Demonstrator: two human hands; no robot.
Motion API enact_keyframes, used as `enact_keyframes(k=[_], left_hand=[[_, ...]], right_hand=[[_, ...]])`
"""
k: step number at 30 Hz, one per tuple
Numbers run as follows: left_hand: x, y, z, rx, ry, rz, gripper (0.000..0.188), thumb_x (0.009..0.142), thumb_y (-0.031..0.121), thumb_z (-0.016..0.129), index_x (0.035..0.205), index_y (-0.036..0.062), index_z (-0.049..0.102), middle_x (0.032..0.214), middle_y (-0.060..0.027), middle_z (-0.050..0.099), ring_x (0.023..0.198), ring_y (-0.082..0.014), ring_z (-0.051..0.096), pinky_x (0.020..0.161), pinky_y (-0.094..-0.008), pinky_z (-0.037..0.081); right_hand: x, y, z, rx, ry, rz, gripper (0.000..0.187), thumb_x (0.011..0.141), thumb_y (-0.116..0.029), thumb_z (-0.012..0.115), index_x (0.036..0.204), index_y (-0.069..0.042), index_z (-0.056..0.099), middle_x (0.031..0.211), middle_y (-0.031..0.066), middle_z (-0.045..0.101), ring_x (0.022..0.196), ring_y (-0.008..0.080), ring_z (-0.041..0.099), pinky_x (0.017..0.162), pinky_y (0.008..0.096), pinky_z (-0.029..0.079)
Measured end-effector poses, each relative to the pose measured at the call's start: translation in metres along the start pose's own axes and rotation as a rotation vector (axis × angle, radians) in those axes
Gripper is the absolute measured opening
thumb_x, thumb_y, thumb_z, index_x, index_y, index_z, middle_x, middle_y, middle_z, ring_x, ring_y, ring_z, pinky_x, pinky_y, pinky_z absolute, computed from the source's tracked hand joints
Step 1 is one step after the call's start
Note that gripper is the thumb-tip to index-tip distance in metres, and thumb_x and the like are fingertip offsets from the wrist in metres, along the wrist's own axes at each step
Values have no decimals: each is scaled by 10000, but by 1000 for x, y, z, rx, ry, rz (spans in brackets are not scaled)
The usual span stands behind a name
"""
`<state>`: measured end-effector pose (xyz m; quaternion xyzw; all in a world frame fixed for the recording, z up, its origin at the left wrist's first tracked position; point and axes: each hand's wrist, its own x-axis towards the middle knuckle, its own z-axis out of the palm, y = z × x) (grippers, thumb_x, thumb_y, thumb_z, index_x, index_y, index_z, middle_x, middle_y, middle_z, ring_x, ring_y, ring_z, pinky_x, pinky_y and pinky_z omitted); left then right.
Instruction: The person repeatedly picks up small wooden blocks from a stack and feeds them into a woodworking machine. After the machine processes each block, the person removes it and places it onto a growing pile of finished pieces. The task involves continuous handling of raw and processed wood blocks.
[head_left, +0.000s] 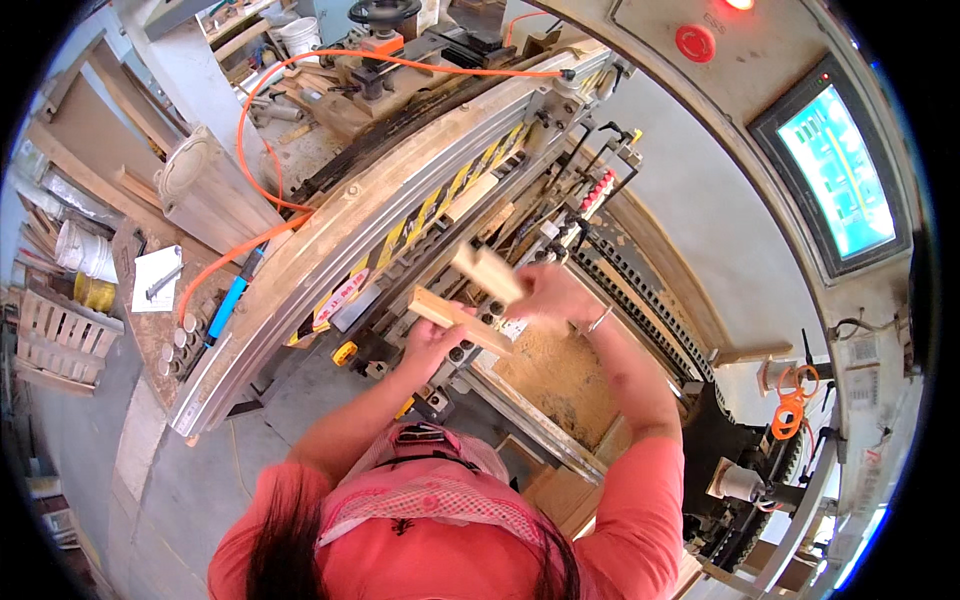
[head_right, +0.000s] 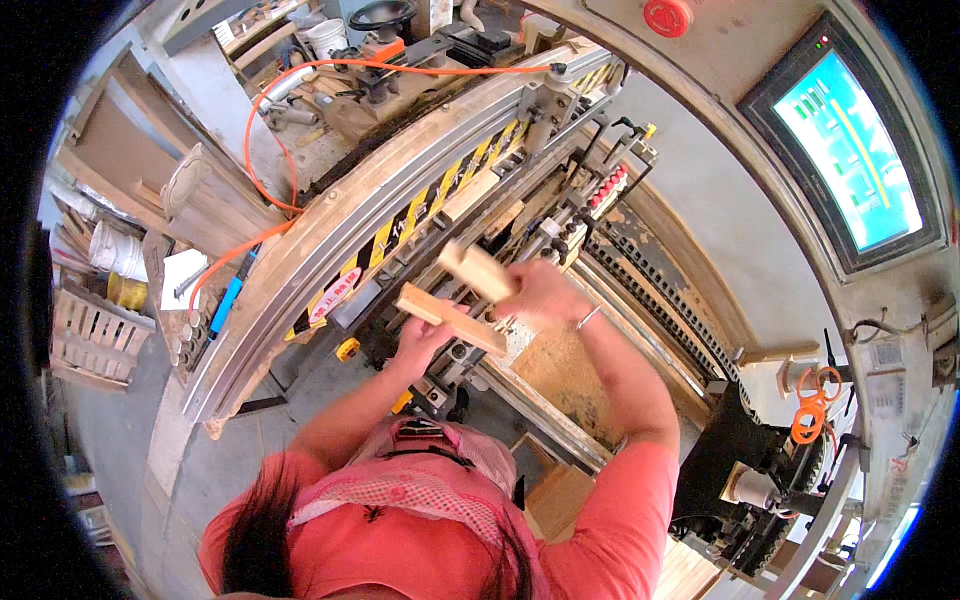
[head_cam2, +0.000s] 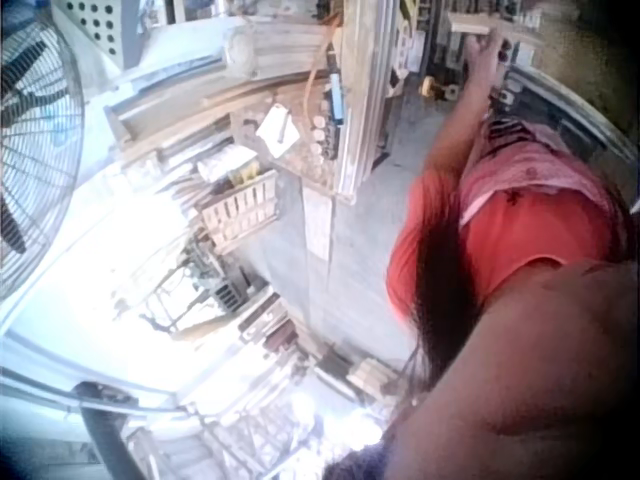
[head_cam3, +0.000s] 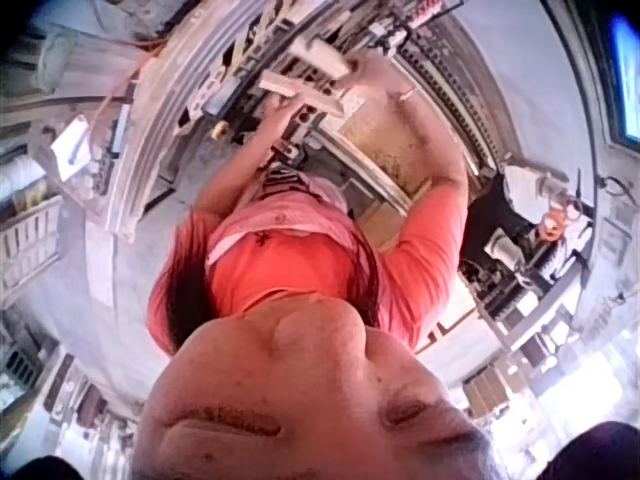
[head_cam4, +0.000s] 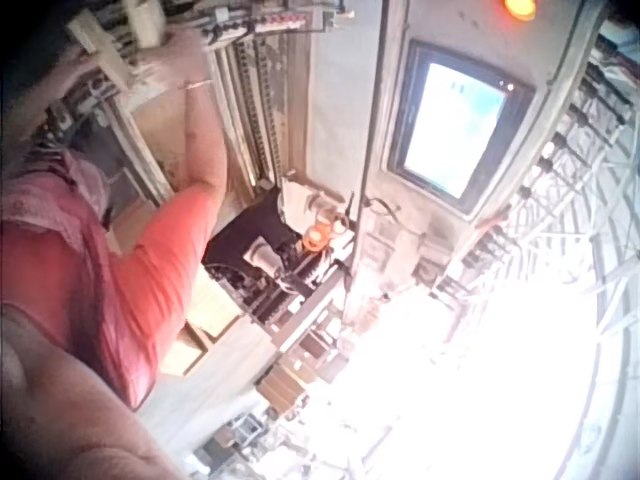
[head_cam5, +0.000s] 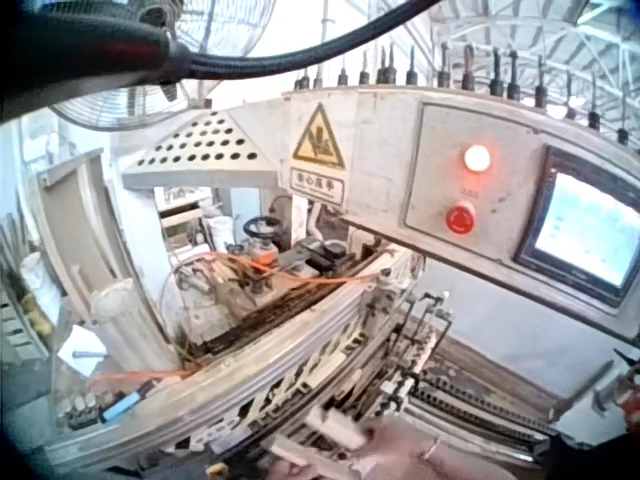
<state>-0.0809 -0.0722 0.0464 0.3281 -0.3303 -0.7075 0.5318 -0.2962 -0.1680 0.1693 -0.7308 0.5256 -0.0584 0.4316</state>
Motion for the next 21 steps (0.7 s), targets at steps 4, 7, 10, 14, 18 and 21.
enact_keyframes(k=[4,7,10,14,18,21], left_hand=[[-26,-5,-17,293,104,59,377,840,6,601,1196,-1,478,1193,-106,572,1061,-148,548,903,-287,443],[-39,6,-9,463,94,49,401,813,55,643,1192,1,525,1192,-84,584,1038,-149,567,903,-300,440],[-42,2,-22,785,-53,41,455,799,15,635,1212,10,445,1281,-104,512,1091,-168,517,926,-314,422],[-40,1,-20,853,-84,119,413,811,37,601,1187,4,431,1287,-129,487,1075,-154,496,913,-311,411],[-41,-4,-23,648,-42,45,345,834,25,519,1173,-3,461,1236,-117,505,993,-142,503,855,-293,425],[-43,1,-18,545,-3,-12,347,849,45,501,1191,-12,491,1117,-88,548,885,-137,522,792,-281,442]], right_hand=[[68,24,-57,-720,194,231,442,628,-362,780,911,-45,660,786,118,661,718,241,654,664,338,549],[119,69,-72,-818,390,199,421,609,-333,778,900,-49,672,865,143,667,798,286,661,700,369,551],[150,79,-74,-805,441,218,351,606,-290,754,864,-60,694,911,141,670,853,289,661,717,369,551],[171,84,-60,-753,384,285,452,614,-369,786,923,-59,670,901,148,664,859,296,650,749,384,539],[164,80,-51,-722,394,225,517,621,-418,779,942,-31,658,929,168,652,895,297,639,774,388,524],[158,80,-62,-684,351,152,566,649,-489,739,903,9,652,893,171,656,880,318,638,777,385,516]])
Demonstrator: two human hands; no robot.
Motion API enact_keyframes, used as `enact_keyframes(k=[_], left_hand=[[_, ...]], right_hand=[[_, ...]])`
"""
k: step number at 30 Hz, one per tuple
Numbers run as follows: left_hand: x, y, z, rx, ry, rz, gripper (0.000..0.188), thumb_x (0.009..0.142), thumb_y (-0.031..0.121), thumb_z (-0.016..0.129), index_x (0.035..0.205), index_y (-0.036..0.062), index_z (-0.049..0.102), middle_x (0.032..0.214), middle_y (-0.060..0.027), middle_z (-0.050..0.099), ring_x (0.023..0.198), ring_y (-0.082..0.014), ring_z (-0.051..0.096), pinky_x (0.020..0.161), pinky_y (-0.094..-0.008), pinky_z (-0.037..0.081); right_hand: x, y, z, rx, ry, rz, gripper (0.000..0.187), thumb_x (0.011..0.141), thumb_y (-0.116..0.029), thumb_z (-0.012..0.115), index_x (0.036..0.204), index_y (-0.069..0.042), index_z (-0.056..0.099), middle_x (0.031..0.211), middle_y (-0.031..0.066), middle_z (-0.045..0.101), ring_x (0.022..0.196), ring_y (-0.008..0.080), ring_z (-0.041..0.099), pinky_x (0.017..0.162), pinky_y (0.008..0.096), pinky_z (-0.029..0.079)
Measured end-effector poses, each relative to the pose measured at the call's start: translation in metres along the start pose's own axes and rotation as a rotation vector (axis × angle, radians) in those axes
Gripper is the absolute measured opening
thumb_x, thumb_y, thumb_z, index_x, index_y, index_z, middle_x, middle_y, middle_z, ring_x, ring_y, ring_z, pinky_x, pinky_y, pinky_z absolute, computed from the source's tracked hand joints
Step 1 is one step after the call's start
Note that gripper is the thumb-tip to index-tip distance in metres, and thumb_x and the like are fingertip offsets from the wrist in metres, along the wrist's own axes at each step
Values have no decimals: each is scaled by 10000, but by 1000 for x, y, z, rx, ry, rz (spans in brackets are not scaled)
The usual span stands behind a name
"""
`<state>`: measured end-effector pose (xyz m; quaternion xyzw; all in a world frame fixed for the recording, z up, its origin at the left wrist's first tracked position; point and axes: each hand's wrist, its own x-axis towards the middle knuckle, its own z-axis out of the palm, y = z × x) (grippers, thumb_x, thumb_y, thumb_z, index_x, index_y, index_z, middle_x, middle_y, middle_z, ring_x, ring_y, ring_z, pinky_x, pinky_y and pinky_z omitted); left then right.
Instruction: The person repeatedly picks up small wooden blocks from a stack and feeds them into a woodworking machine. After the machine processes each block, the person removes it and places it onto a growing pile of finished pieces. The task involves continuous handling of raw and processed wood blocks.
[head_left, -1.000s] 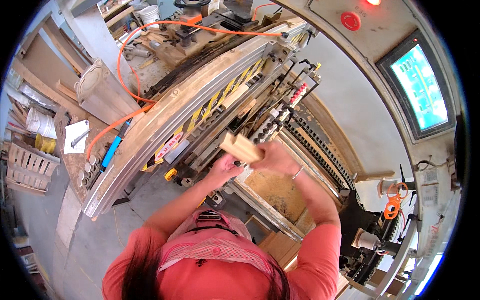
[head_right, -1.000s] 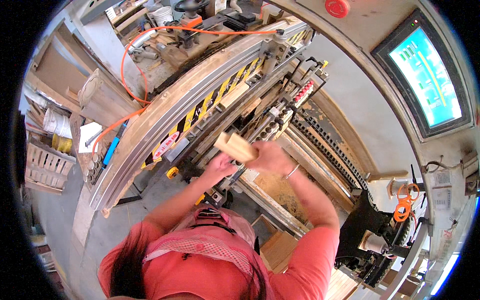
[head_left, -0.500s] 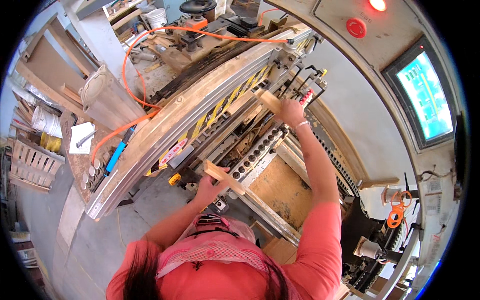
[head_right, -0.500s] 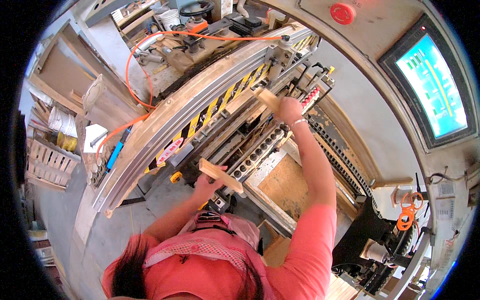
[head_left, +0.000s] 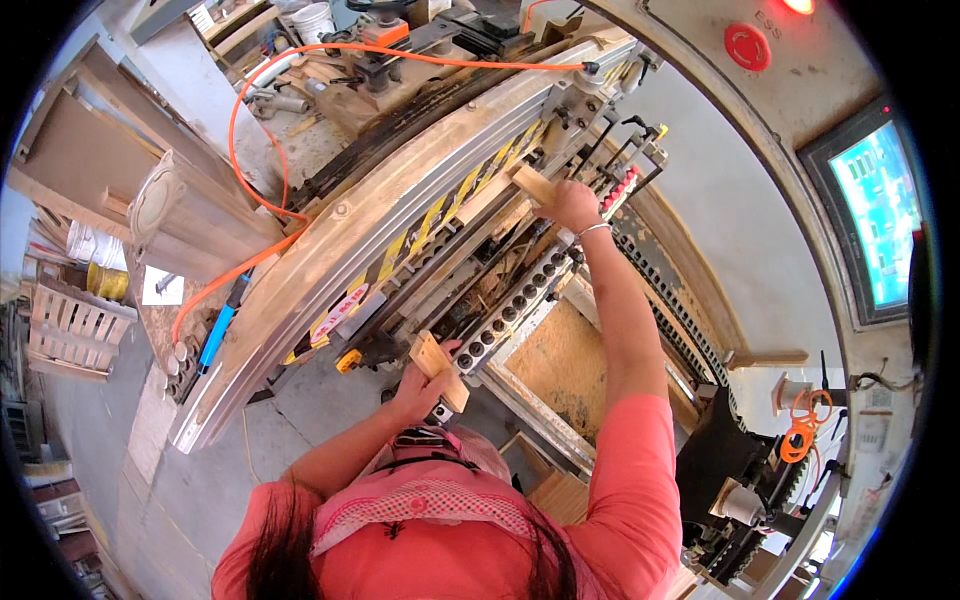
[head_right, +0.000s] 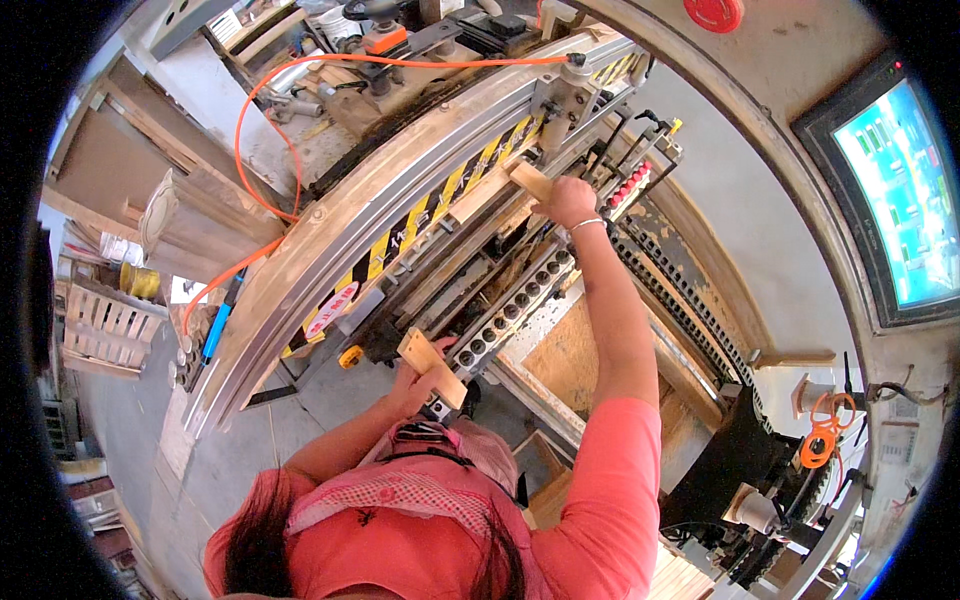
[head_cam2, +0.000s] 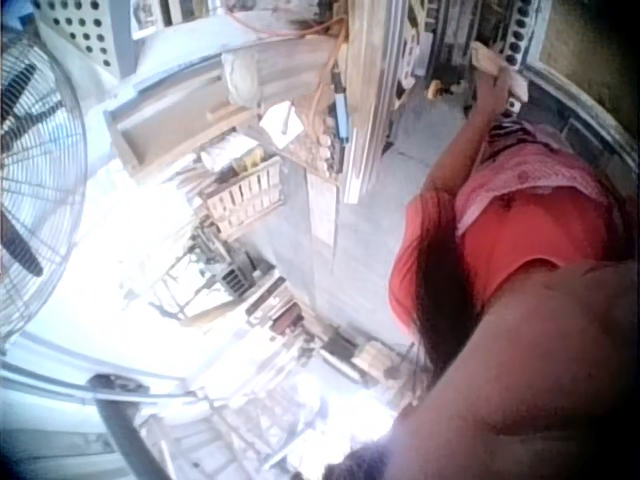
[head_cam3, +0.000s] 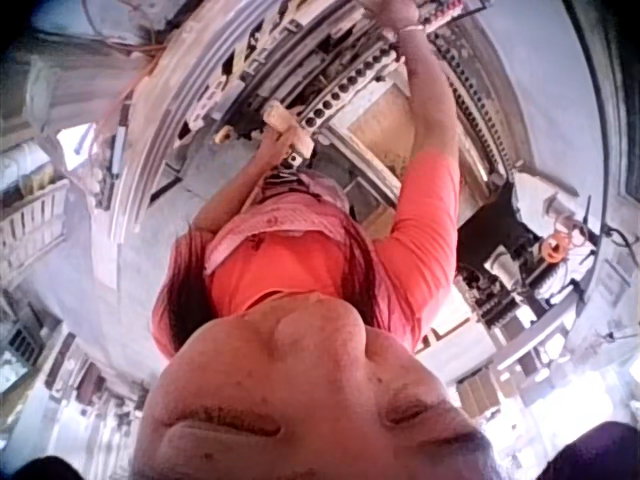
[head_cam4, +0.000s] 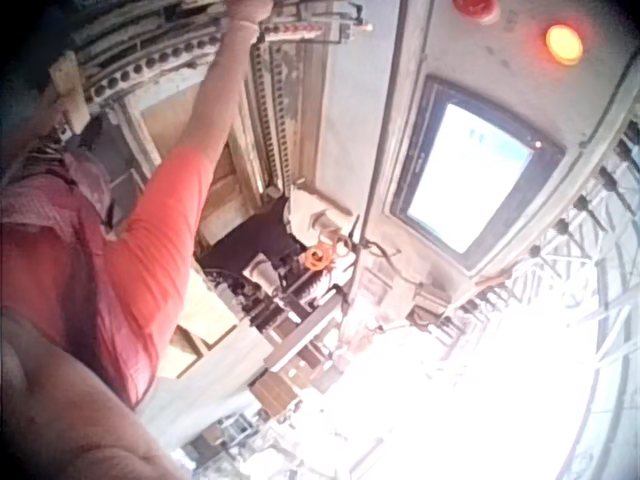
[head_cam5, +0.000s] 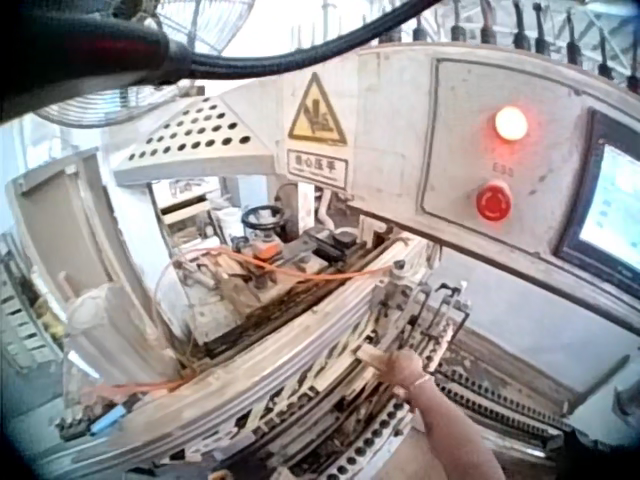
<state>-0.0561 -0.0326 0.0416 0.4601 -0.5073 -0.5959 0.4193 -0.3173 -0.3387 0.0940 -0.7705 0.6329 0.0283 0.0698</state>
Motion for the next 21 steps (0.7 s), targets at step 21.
enact_keyframes(k=[21], left_hand=[[2,-5,-5,56,16,85,364,839,61,480,1192,-22,507,1120,-88,548,925,-144,527,819,-279,432]], right_hand=[[-12,-4,-1,-55,94,54,447,668,-397,726,883,-12,651,875,178,659,847,327,642,760,395,519]])
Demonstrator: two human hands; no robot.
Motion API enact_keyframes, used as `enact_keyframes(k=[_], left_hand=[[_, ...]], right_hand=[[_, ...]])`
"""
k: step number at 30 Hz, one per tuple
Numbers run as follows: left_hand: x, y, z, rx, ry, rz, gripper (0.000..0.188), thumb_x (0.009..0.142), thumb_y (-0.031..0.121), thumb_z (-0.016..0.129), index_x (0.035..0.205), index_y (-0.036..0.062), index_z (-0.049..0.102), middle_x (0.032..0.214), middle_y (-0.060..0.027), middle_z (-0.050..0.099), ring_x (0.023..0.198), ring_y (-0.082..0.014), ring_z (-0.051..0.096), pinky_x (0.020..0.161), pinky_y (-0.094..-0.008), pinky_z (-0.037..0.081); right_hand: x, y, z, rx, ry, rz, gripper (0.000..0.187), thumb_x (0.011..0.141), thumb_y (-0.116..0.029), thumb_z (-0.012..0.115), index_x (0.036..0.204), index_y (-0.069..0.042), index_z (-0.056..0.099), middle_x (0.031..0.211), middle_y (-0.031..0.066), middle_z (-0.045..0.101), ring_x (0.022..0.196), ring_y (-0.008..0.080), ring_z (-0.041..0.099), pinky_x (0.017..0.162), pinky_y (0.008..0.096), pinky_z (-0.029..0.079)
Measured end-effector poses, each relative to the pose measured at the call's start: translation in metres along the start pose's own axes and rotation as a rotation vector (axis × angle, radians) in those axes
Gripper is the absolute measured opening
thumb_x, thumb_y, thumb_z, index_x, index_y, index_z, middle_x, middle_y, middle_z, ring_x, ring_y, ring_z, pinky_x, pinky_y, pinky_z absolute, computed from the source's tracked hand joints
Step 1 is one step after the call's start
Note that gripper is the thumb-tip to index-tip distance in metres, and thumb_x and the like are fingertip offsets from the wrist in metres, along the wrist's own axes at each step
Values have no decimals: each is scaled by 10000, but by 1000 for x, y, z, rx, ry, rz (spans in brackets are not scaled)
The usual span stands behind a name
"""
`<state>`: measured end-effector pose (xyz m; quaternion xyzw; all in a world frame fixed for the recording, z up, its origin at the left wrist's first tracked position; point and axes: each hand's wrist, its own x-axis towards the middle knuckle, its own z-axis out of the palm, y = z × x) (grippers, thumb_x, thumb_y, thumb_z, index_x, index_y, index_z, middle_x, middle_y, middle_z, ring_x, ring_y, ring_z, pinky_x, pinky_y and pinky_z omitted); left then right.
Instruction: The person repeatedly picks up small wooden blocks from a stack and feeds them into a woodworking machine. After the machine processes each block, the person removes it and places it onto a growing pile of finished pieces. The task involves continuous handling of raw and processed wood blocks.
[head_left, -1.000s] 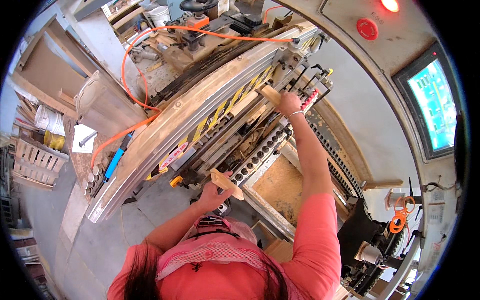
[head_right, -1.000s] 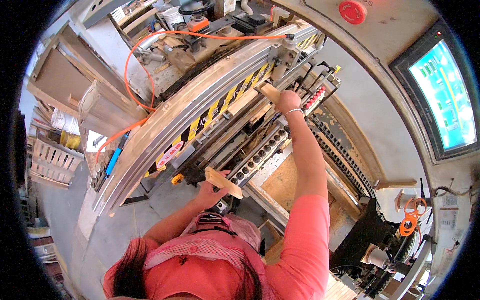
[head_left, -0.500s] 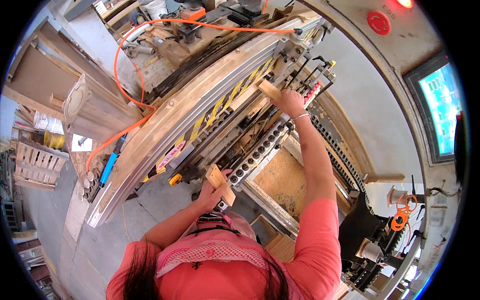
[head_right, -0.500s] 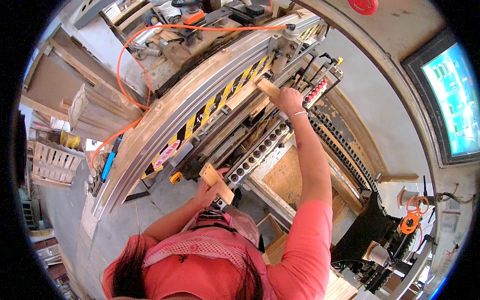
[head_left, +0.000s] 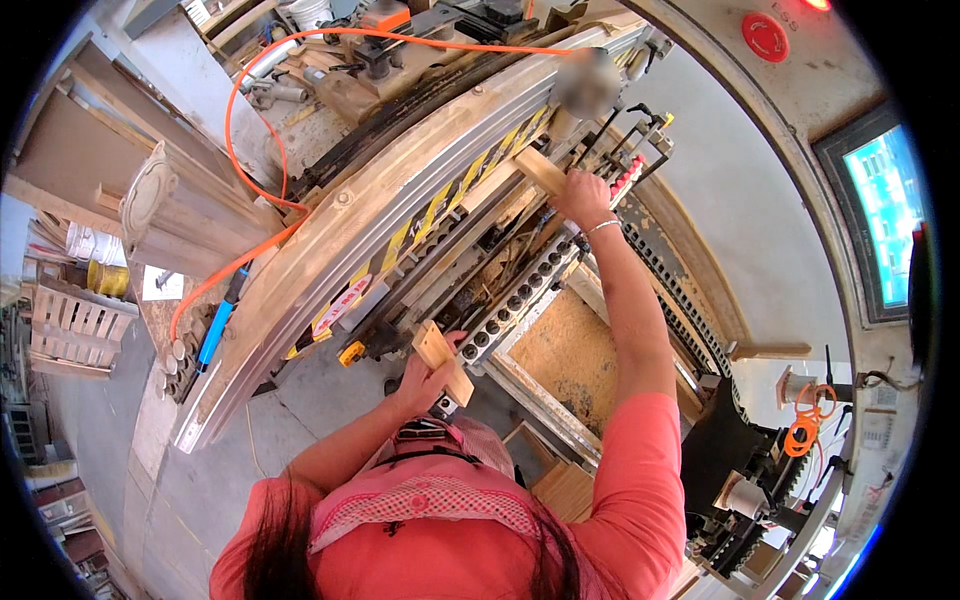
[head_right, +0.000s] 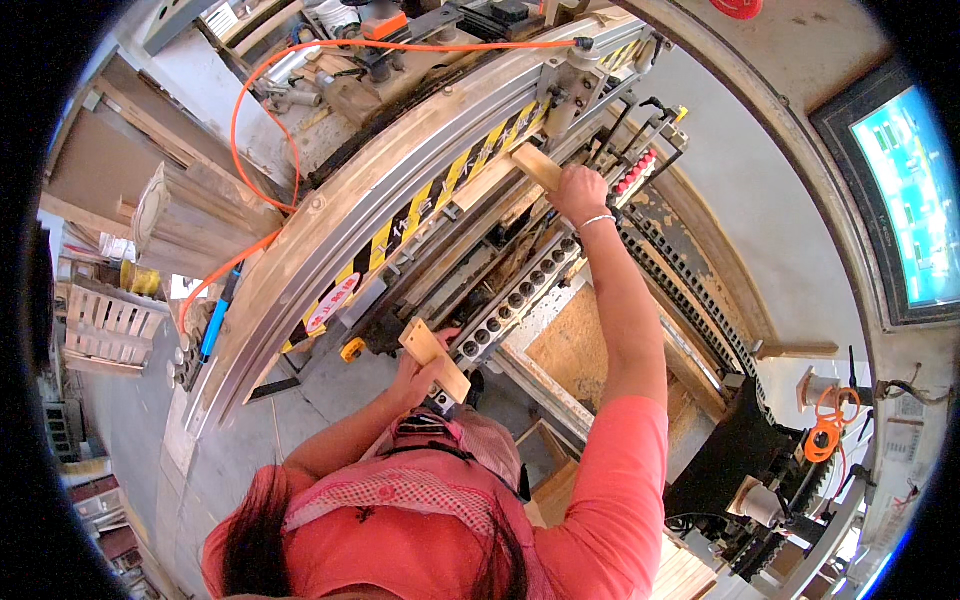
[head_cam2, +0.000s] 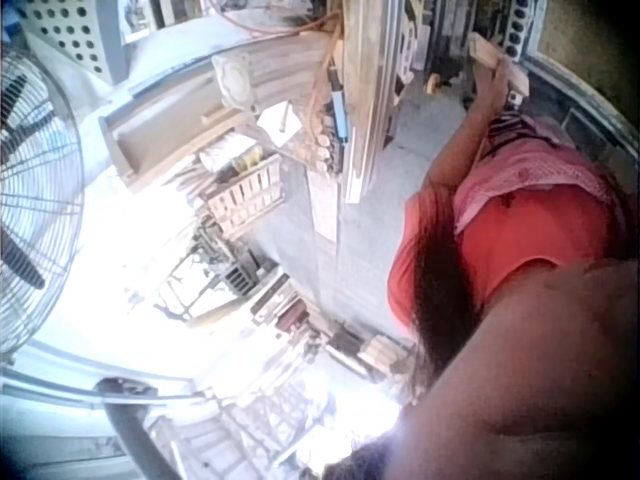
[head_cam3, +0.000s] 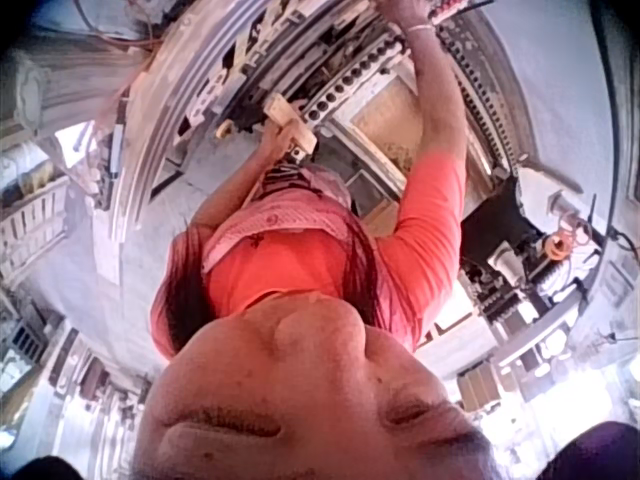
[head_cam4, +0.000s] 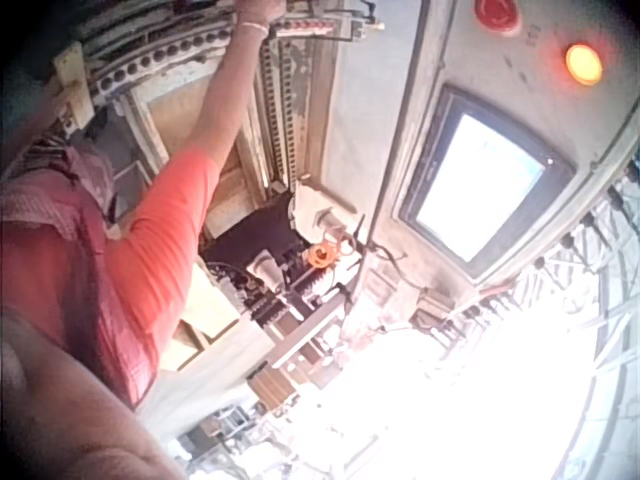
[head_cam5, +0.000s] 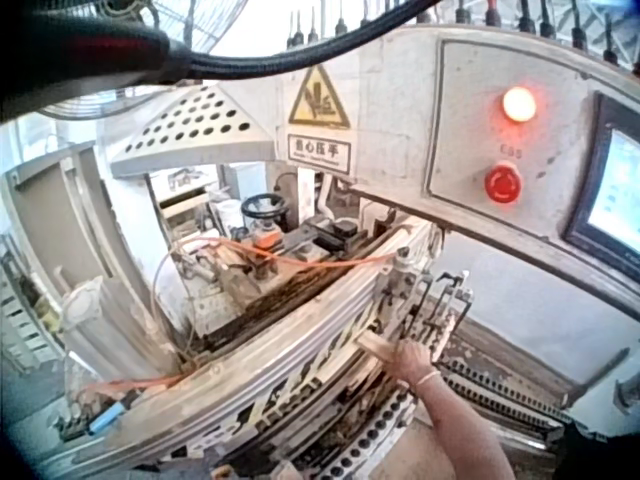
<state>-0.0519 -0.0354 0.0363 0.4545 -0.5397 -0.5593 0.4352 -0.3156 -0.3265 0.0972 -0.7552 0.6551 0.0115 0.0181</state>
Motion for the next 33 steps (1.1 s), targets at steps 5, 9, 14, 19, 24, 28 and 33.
enact_keyframes(k=[5,9,14,19,24,28,33], left_hand=[[0,2,-1,1,-12,16,351,836,54,480,1176,-26,504,1138,-96,543,911,-146,523,817,-281,429],[1,2,2,-68,7,14,345,835,49,478,1172,-24,486,1111,-87,544,884,-133,509,799,-270,423],[2,7,0,-60,-38,-70,326,848,64,483,1161,-27,481,1110,-88,530,873,-122,497,791,-267,419],[5,4,-8,14,-149,-92,268,862,110,515,1092,-26,496,1152,-123,522,908,-159,521,811,-297,428],[7,-1,-10,70,-174,-59,230,854,115,537,1039,-16,499,1185,-152,509,944,-206,534,830,-320,430],[9,-7,-8,65,-168,-15,228,848,115,544,1036,-6,503,1146,-146,519,941,-217,536,834,-323,428],[13,-3,-8,84,-250,-40,214,854,93,531,1044,23,461,1109,-130,467,1099,-221,456,878,-331,387]], right_hand=[[6,5,2,-25,-16,-16,414,648,-389,734,821,-18,669,838,173,661,813,324,647,738,393,524],[10,2,4,-10,33,-43,430,642,-406,732,817,-17,677,823,172,661,800,319,649,721,394,527],[17,-6,-1,10,-26,-7,468,654,-436,713,847,-11,681,833,174,664,808,313,649,725,390,527],[20,-7,3,2,-16,-32,512,665,-479,692,865,-7,678,829,169,666,821,310,646,723,387,524],[20,-6,2,6,-22,-57,503,670,-489,685,859,-22,677,822,170,663,820,311,643,727,400,520],[22,-5,2,4,-29,-58,496,672,-491,682,828,-21,675,812,175,659,810,317,642,732,408,518],[22,-3,1,40,-7,-72,508,667,-495,685,811,-8,675,815,184,657,800,328,643,725,413,520]])
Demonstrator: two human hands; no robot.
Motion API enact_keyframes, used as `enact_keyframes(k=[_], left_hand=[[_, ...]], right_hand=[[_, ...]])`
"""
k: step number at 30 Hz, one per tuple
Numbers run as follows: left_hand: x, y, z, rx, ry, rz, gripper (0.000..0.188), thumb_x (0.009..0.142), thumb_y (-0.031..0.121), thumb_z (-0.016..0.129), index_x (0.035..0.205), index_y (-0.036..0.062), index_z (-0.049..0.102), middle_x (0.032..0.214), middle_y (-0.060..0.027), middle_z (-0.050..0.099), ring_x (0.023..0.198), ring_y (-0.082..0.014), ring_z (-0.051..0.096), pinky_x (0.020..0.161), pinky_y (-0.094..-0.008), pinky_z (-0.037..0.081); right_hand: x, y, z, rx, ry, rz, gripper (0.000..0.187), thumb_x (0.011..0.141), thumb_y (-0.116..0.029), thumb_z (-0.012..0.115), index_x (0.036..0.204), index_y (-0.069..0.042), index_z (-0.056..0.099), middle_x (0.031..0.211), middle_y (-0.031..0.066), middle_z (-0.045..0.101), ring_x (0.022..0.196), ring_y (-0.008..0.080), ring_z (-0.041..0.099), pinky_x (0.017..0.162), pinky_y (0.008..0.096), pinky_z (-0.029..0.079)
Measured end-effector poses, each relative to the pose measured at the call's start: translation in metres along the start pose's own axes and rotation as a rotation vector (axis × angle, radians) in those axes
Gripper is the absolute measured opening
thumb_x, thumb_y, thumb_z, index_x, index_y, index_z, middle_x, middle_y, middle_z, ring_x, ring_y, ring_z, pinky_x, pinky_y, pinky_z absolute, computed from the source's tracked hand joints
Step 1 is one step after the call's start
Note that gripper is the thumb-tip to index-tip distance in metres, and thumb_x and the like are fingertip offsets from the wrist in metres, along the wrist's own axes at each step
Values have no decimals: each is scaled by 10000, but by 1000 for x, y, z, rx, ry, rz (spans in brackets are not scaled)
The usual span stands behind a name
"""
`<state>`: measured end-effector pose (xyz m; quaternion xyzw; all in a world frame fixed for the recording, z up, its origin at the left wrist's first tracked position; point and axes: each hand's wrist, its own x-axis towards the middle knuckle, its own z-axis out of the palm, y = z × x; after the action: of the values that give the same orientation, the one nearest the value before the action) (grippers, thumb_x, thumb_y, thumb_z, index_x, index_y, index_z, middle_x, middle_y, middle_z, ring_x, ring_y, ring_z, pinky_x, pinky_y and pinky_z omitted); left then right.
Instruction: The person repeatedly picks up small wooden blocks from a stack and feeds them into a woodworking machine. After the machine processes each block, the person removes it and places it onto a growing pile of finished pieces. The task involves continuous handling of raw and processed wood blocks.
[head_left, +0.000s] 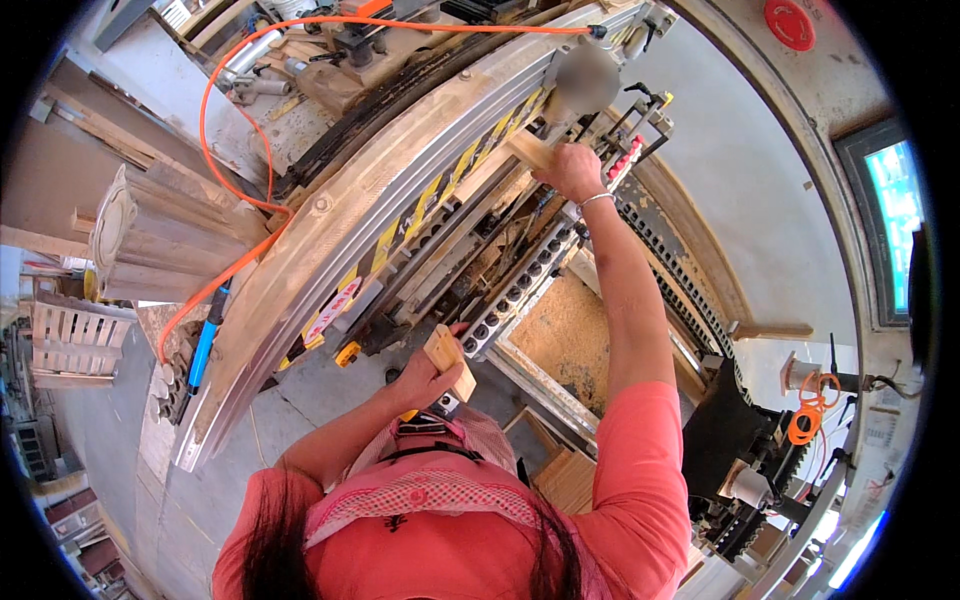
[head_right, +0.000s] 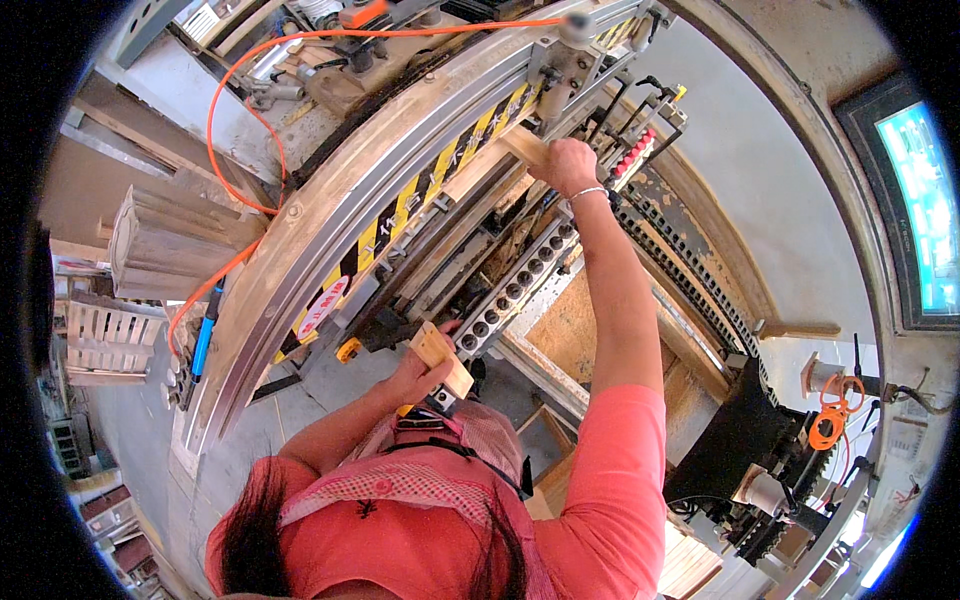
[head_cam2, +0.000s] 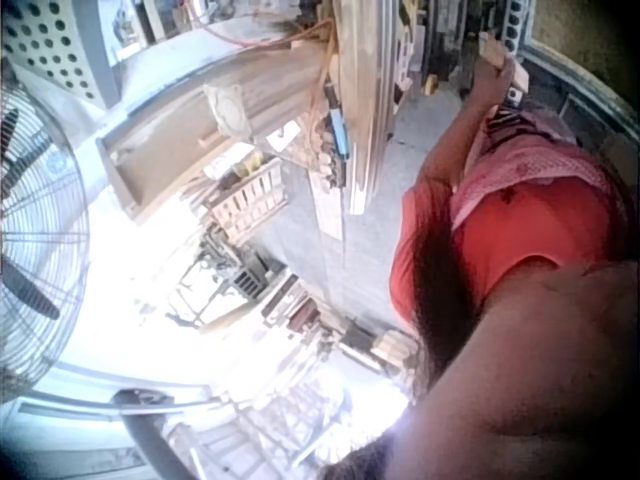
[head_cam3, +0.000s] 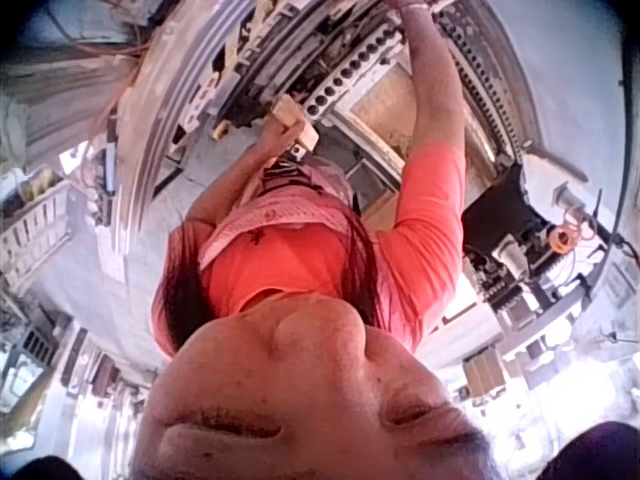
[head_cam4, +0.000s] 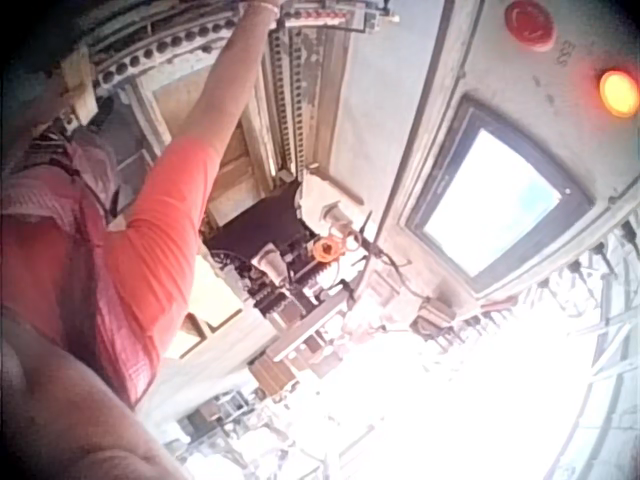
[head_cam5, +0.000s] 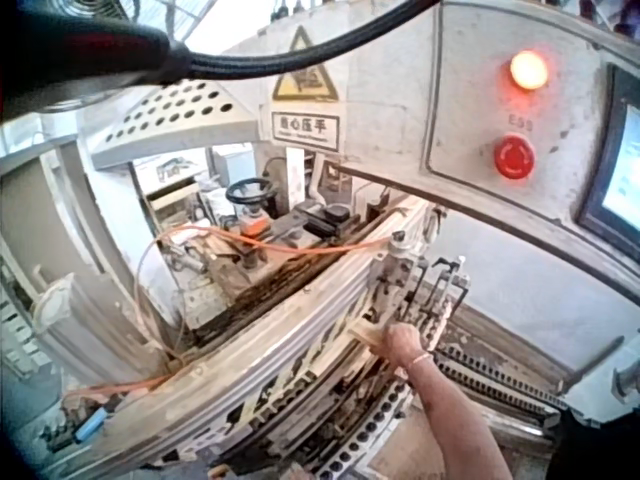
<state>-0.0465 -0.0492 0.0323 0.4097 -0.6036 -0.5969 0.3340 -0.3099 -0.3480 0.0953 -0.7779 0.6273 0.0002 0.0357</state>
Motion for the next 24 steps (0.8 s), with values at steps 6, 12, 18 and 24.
enact_keyframes(k=[6,12,18,24], left_hand=[[0,7,-4,71,-58,-19,238,844,105,551,1049,26,461,1191,-159,446,1085,-224,456,879,-340,387],[0,4,-2,57,-44,-31,235,848,111,548,1051,32,461,1323,-178,390,1010,-196,478,849,-326,398],[-1,4,-1,109,-2,4,262,835,125,540,1069,25,478,1301,-194,427,1007,-320,536,865,-354,425],[0,5,-3,150,-39,13,263,830,123,540,1066,22,482,1311,-221,415,1066,-336,513,894,-369,408]], right_hand=[[2,0,3,12,-12,34,503,663,-495,680,824,-18,675,824,179,657,801,329,642,722,413,520],[1,0,8,45,33,55,474,648,-478,692,825,-39,683,826,163,662,791,324,644,711,409,522],[1,0,10,46,47,67,468,635,-472,706,801,-35,685,802,159,663,780,323,646,707,405,524],[0,-4,5,66,34,102,455,634,-462,702,786,-34,692,798,169,664,781,317,649,709,398,525]])
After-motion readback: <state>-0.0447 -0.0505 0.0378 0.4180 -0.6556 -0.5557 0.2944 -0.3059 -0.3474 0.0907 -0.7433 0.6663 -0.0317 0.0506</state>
